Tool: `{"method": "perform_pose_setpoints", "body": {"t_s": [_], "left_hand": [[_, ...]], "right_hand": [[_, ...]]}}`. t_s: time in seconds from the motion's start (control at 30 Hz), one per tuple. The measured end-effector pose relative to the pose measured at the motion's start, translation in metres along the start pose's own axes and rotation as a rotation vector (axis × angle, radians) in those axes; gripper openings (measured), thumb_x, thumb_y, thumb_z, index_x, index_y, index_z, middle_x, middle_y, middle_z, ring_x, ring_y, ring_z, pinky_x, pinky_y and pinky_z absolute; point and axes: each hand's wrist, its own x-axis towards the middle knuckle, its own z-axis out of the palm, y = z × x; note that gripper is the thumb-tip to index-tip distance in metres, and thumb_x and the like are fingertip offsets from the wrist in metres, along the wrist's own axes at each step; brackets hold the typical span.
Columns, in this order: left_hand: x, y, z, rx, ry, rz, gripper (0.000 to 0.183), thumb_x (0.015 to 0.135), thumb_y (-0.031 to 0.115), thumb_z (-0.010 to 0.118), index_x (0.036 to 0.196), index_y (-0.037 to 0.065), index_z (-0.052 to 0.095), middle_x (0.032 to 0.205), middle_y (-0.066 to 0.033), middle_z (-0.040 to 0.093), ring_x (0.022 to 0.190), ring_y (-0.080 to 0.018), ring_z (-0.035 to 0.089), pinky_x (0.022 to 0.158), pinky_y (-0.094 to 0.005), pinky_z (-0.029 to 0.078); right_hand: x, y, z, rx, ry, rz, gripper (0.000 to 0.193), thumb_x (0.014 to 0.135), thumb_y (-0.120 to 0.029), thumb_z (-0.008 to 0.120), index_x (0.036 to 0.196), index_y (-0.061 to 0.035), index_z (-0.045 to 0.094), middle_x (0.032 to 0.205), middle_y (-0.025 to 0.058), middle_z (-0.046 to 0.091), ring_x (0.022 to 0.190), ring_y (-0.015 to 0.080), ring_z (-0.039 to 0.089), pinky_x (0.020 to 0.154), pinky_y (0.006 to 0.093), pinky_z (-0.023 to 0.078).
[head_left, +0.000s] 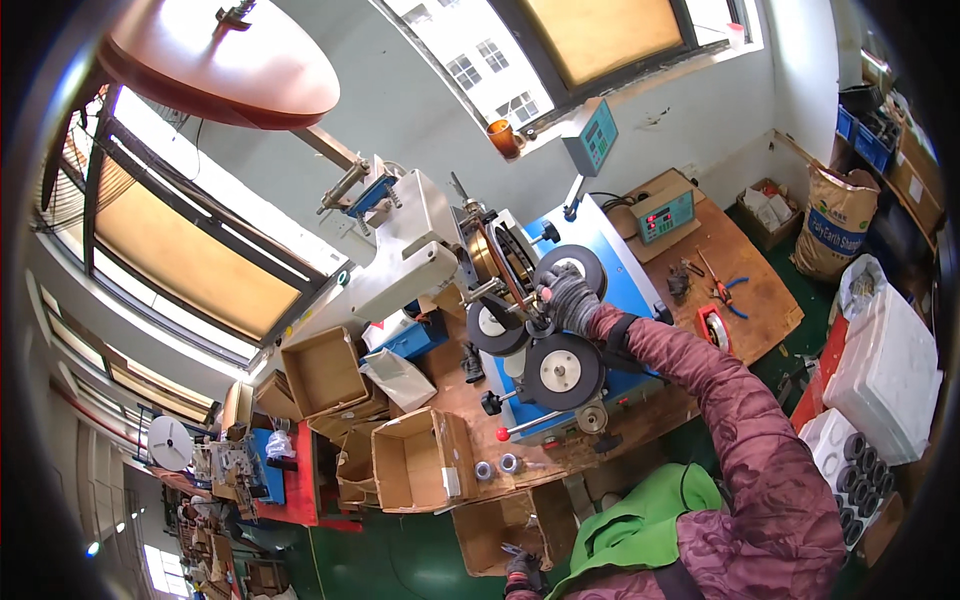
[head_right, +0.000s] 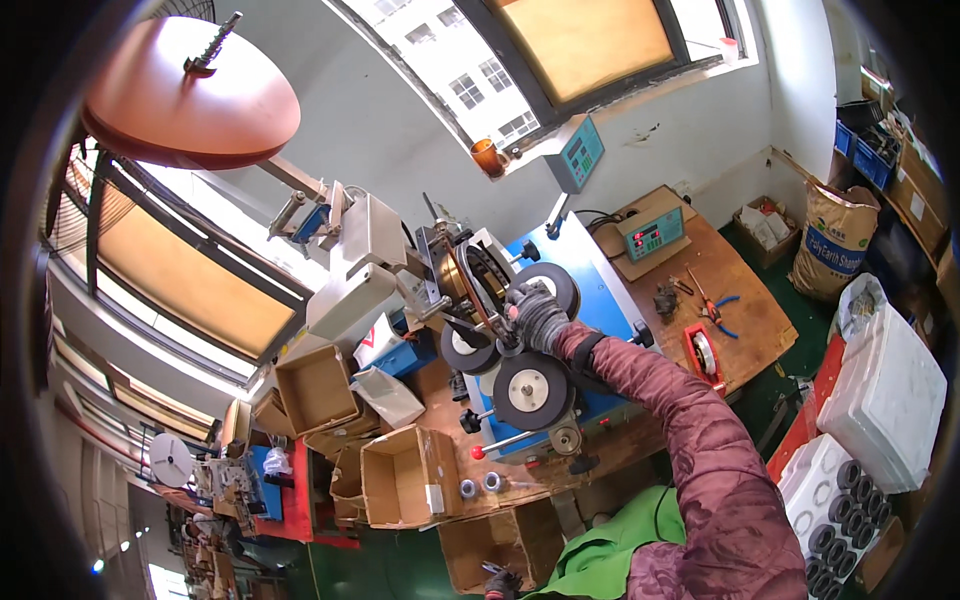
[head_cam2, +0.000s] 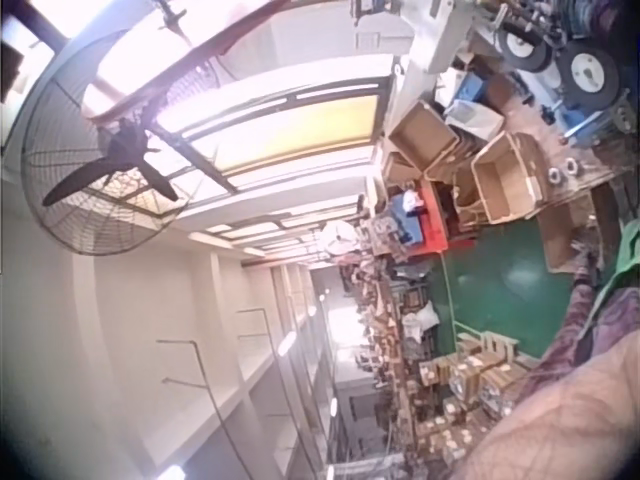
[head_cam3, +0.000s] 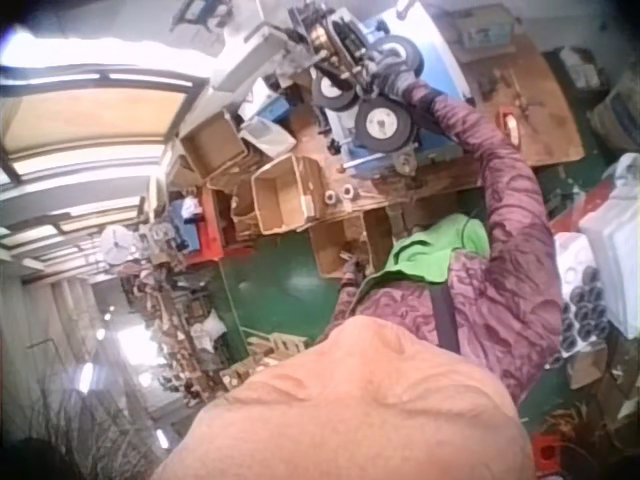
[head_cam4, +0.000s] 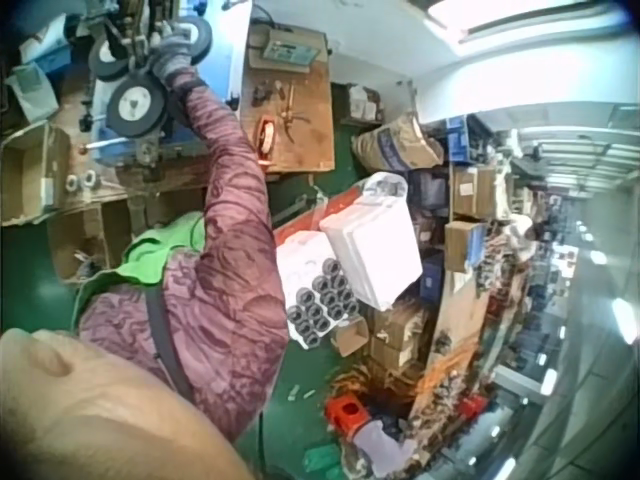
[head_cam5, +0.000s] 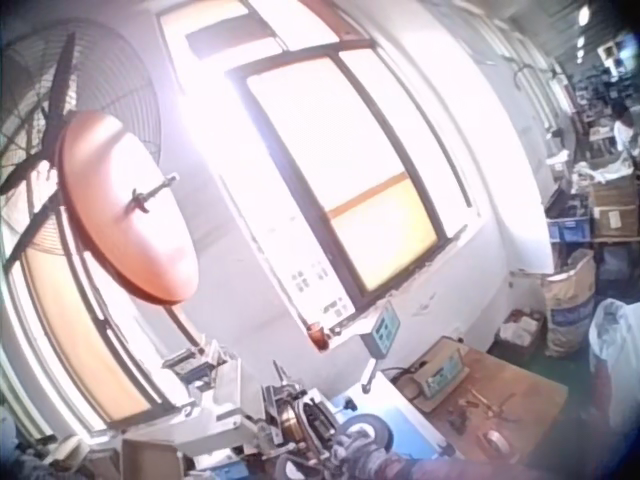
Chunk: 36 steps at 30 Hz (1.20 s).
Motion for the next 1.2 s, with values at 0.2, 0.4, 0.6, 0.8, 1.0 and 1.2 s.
{"method": "perform_pose_setpoints", "body": {"t_s": [0.2,0.4,0.6,0.8,1.0,1.2], "left_hand": [[0.01,0.022,0.009,-1.6,0.192,-0.25,0.033,0.067,0.043,0.063,0.073,0.011,0.063,0.079,-0.0146,0.063,0.072,-0.0337,0.058,0.069,-0.0416,0.047],[0.015,0.007,-0.005,-0.562,0.117,-0.1,0.029,0.068,0.039,0.062,0.079,0.013,0.06,0.081,-0.0132,0.061,0.073,-0.0328,0.06,0.066,-0.0431,0.049],[0.01,0.038,-0.032,-0.121,0.225,-0.059,0.036,0.063,0.053,0.066,0.079,0.021,0.064,0.084,-0.0101,0.064,0.077,-0.0316,0.06,0.068,-0.0433,0.047],[0.012,0.038,-0.032,-0.727,0.012,-0.35,0.022,0.069,0.029,0.066,0.078,0.01,0.06,0.074,-0.0081,0.063,0.066,-0.0194,0.06,0.062,-0.034,0.05],[0.003,0.059,-0.047,-0.608,-0.027,-0.19,0.014,0.076,0.016,0.062,0.08,0.006,0.055,0.074,-0.0127,0.059,0.067,-0.0224,0.06,0.061,-0.033,0.053],[0.003,0.066,-0.043,-1.499,0.039,-0.479,0.016,0.076,0.013,0.06,0.088,0.005,0.052,0.079,-0.0153,0.058,0.068,-0.0278,0.06,0.06,-0.0404,0.055]], "right_hand": [[0.002,0.001,-0.013,0.064,-0.184,0.059,0.036,0.073,-0.028,0.056,0.102,-0.0074,0.06,0.115,0.0157,0.052,0.115,0.0352,0.043,0.095,0.0482,0.031],[0.01,-0.019,-0.018,0.079,-0.178,0.026,0.036,0.072,-0.027,0.056,0.101,-0.0061,0.06,0.113,0.0168,0.053,0.113,0.0354,0.044,0.095,0.048,0.031],[0.003,-0.007,-0.016,0.061,-0.118,0.017,0.035,0.073,-0.027,0.055,0.1,-0.0057,0.06,0.112,0.0166,0.054,0.112,0.0334,0.045,0.095,0.0471,0.032],[0.009,-0.018,-0.017,0.06,-0.165,0.008,0.036,0.072,-0.026,0.055,0.102,-0.0057,0.059,0.114,0.0165,0.053,0.113,0.0338,0.045,0.095,0.048,0.031],[0.005,-0.006,-0.013,0.073,-0.159,0.028,0.04,0.069,-0.026,0.058,0.105,-0.0072,0.058,0.116,0.0167,0.051,0.114,0.035,0.043,0.094,0.049,0.032],[0.004,-0.008,-0.014,0.095,-0.148,0.014,0.039,0.07,-0.027,0.058,0.103,-0.0067,0.059,0.114,0.0163,0.052,0.113,0.0353,0.044,0.094,0.0492,0.032]]}}
